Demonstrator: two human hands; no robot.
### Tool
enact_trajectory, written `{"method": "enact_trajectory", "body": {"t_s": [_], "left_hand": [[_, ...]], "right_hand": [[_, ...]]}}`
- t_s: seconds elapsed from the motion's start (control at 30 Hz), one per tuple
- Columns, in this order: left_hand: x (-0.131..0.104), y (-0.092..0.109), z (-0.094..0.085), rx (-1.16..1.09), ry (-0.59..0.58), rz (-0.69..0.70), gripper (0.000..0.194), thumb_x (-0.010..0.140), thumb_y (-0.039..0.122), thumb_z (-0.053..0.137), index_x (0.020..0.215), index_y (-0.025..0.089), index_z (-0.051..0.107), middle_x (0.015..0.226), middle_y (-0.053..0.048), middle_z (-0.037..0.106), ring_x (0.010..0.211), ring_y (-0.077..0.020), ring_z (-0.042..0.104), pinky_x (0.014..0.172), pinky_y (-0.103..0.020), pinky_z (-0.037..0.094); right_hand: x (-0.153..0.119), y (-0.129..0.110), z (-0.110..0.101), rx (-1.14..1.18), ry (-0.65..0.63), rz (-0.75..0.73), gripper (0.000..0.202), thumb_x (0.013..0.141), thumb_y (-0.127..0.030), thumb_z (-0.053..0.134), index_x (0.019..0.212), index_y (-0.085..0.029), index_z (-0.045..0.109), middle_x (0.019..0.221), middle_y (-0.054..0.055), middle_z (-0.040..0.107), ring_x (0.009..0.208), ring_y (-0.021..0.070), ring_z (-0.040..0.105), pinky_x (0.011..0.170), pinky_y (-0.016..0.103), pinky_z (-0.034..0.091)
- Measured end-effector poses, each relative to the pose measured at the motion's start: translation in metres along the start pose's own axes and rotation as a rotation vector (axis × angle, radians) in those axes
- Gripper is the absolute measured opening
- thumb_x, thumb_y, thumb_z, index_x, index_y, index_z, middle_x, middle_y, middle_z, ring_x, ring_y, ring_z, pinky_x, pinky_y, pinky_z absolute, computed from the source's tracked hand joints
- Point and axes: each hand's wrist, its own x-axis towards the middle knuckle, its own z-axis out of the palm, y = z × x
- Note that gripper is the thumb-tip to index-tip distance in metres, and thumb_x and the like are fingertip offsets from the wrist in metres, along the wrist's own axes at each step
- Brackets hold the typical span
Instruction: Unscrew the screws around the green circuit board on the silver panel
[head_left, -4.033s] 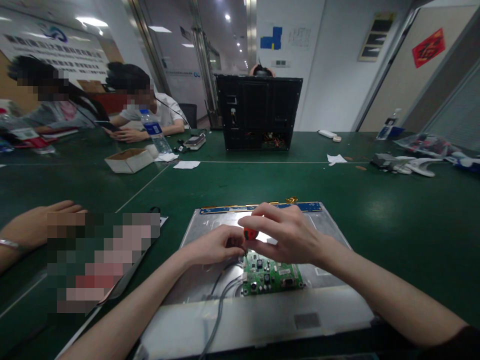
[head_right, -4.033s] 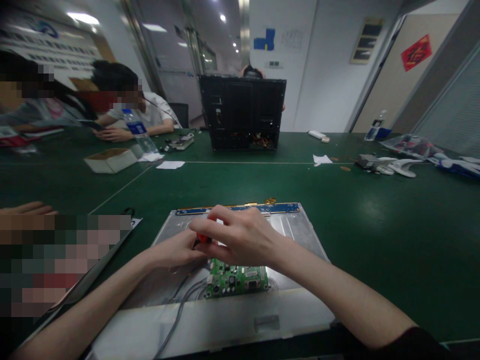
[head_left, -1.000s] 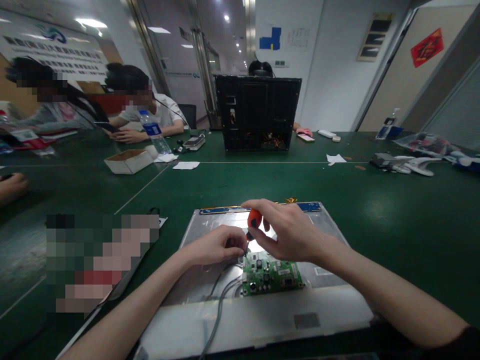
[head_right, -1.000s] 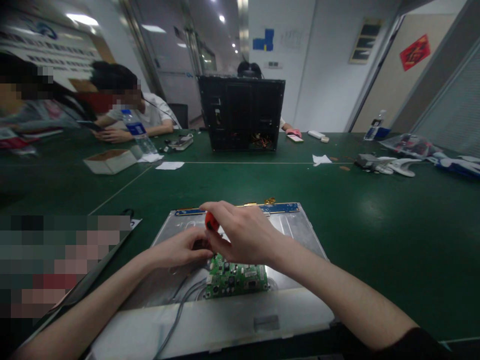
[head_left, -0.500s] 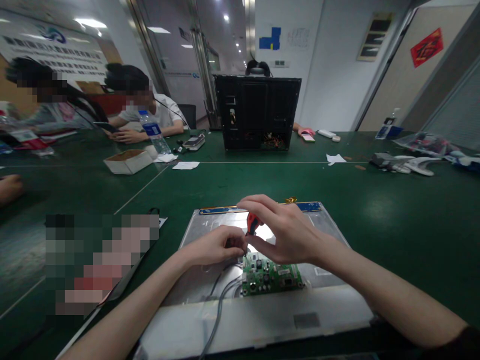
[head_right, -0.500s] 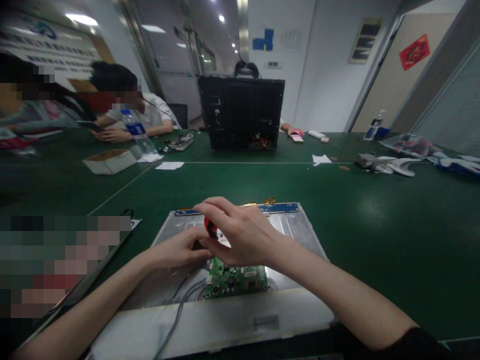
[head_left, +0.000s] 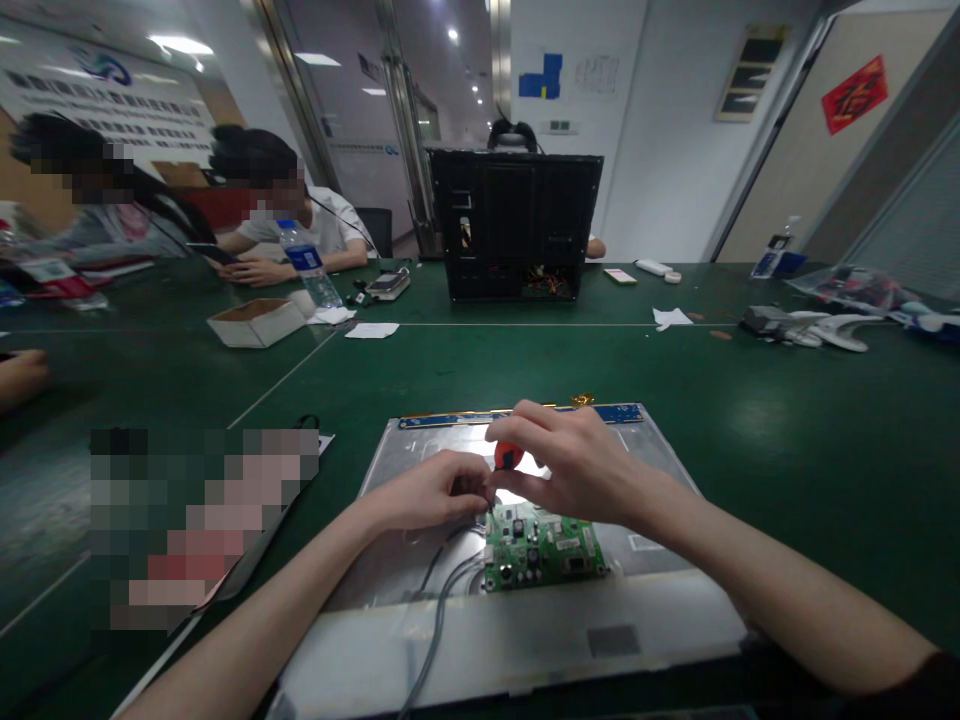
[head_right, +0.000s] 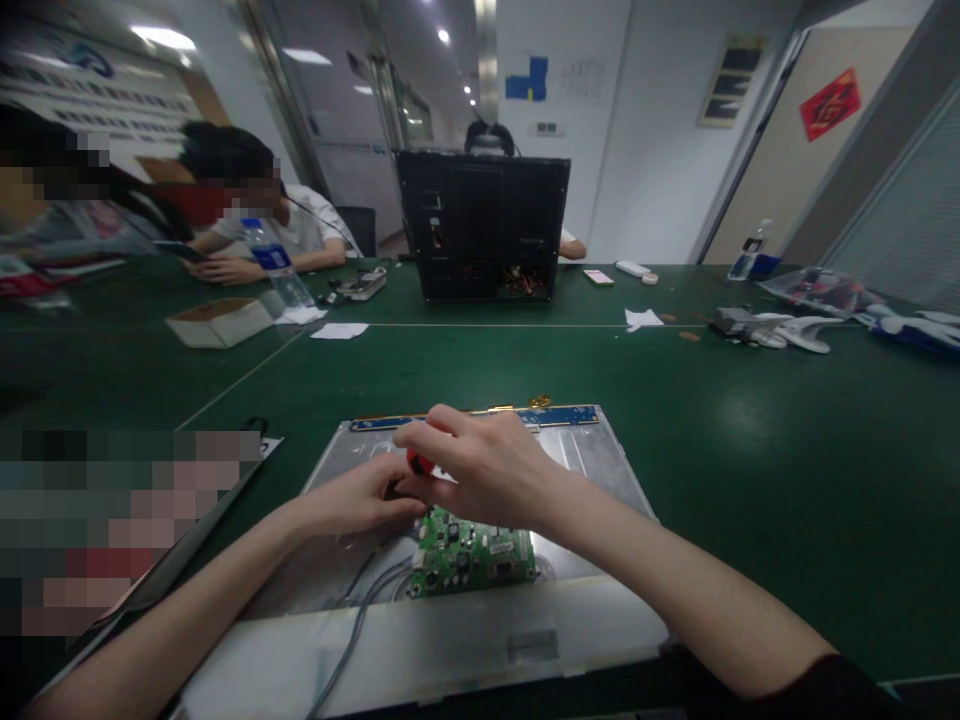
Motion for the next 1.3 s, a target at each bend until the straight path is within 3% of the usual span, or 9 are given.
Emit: {"method": "enact_trajectory", "body": {"t_s": [0.1,0.3,0.4,0.6,0.87,1.1,1.3], "left_hand": [[0.000,0.000,0.000,-0.001,0.006,0.004,0.010,0.077,0.026,0.058,0.073,0.017,0.056,0.062,0.004,0.049,0.057,-0.0123,0.045,0.055,-0.023,0.036],[0.000,-0.003,0.001,-0.001,0.016,0.005,0.010,0.078,0.026,0.058,0.076,0.016,0.060,0.069,0.001,0.056,0.065,-0.0155,0.052,0.059,-0.024,0.041],[0.000,-0.005,0.002,-0.001,0.014,-0.001,0.011,0.078,0.027,0.059,0.079,0.016,0.062,0.074,0.000,0.061,0.070,-0.0174,0.055,0.064,-0.026,0.044],[0.000,-0.003,0.001,0.006,0.015,0.002,0.012,0.079,0.026,0.058,0.083,0.016,0.063,0.075,0.000,0.061,0.069,-0.0169,0.055,0.063,-0.027,0.044],[0.000,0.002,-0.001,0.001,0.007,0.021,0.009,0.077,0.024,0.058,0.071,0.017,0.056,0.062,0.005,0.048,0.058,-0.0128,0.046,0.056,-0.023,0.036],[-0.001,0.005,0.000,-0.008,0.014,0.005,0.010,0.077,0.025,0.057,0.075,0.016,0.060,0.067,0.002,0.057,0.061,-0.0146,0.052,0.058,-0.024,0.039],[-0.002,0.002,0.000,0.022,0.025,-0.007,0.011,0.077,0.025,0.058,0.080,0.016,0.062,0.073,0.000,0.061,0.068,-0.0166,0.055,0.062,-0.025,0.042]], "right_hand": [[-0.001,0.001,0.000,-0.020,-0.006,-0.001,0.021,0.091,-0.034,0.057,0.104,-0.018,0.054,0.088,0.003,0.062,0.067,0.0122,0.055,0.053,0.025,0.035],[0.000,-0.001,-0.002,0.115,-0.024,0.016,0.038,0.089,-0.023,0.050,0.126,-0.015,0.042,0.110,0.009,0.060,0.078,0.0137,0.058,0.059,0.026,0.043],[0.000,-0.003,-0.002,0.121,-0.036,0.031,0.045,0.086,-0.016,0.046,0.130,-0.014,0.039,0.109,0.010,0.060,0.080,0.0146,0.058,0.060,0.027,0.044],[0.000,-0.002,-0.001,0.075,-0.013,0.022,0.035,0.089,-0.019,0.047,0.123,-0.014,0.045,0.094,0.005,0.062,0.066,0.0116,0.052,0.053,0.025,0.037],[0.000,0.003,0.000,-0.038,0.002,-0.041,0.018,0.091,-0.030,0.056,0.104,-0.018,0.055,0.088,0.002,0.061,0.063,0.0104,0.052,0.049,0.023,0.032],[0.000,0.000,-0.004,0.106,-0.050,-0.040,0.043,0.090,-0.017,0.048,0.133,-0.015,0.039,0.118,0.009,0.057,0.080,0.0113,0.056,0.056,0.023,0.043],[0.001,-0.001,-0.003,0.063,-0.021,-0.034,0.037,0.091,-0.017,0.047,0.127,-0.015,0.042,0.101,0.005,0.060,0.072,0.0108,0.053,0.050,0.021,0.036]]}}
